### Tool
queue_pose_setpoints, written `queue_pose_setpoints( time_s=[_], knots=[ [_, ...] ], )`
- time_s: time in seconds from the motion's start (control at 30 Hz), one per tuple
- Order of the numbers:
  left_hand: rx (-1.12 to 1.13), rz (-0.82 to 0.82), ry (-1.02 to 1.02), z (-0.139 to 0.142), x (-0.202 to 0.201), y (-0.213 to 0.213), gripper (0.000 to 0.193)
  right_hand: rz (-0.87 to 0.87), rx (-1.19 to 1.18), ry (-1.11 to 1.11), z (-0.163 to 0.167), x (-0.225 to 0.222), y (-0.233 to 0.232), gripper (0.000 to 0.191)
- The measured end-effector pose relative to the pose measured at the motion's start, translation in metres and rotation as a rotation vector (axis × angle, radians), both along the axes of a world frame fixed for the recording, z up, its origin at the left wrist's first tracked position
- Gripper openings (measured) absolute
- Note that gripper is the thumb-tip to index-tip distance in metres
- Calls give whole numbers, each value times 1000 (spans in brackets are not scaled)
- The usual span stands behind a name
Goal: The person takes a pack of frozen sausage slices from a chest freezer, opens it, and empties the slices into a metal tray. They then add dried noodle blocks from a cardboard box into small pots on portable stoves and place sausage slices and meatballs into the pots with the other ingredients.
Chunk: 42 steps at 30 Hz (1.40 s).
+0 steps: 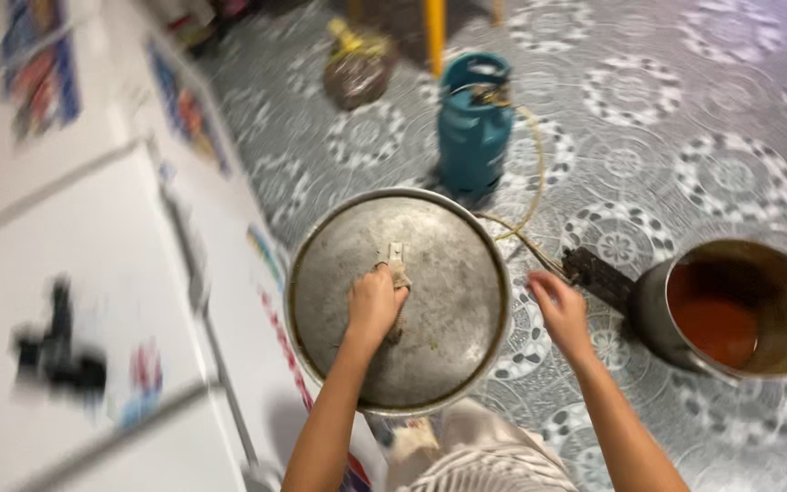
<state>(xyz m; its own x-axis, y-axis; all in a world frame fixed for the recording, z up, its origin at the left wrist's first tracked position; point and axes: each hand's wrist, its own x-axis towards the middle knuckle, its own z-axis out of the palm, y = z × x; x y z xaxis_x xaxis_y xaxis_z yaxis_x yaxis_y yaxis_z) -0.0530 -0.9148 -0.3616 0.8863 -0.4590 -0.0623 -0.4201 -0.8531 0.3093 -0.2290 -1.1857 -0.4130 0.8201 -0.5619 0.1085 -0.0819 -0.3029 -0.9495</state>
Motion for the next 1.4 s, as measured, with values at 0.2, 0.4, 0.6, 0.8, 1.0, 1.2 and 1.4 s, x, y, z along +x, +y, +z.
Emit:
queue_pose_setpoints(
  time_s=[0.2, 0.4, 0.6, 0.8, 1.0, 1.2, 1.4],
  knots=[
    [-7, -240, 21, -56, 117, -76, 42, -360, 217, 180, -58, -82, 35, 27],
    [-60, -335, 88, -113, 221, -201, 36, -601, 314, 286, -67, -55, -20, 28],
    [127, -247, 215, -149, 324, -318, 37, -573, 212, 395, -60, 33, -82, 29],
    [179, -211, 261, -200, 422, -393, 42, -678, 333, 523, -88, 108, -96, 31],
    [235, -212, 245, -274, 523, -461, 40, -765, 392, 568, -120, 205, -41, 29],
    [397, -383, 230, -298, 580, -482, 45, -713, 591, 683, -103, 296, 22, 30],
    [318, -343, 243, -279, 578, -484, 48, -827, 704, 776, -95, 310, 8, 32]
  ],
)
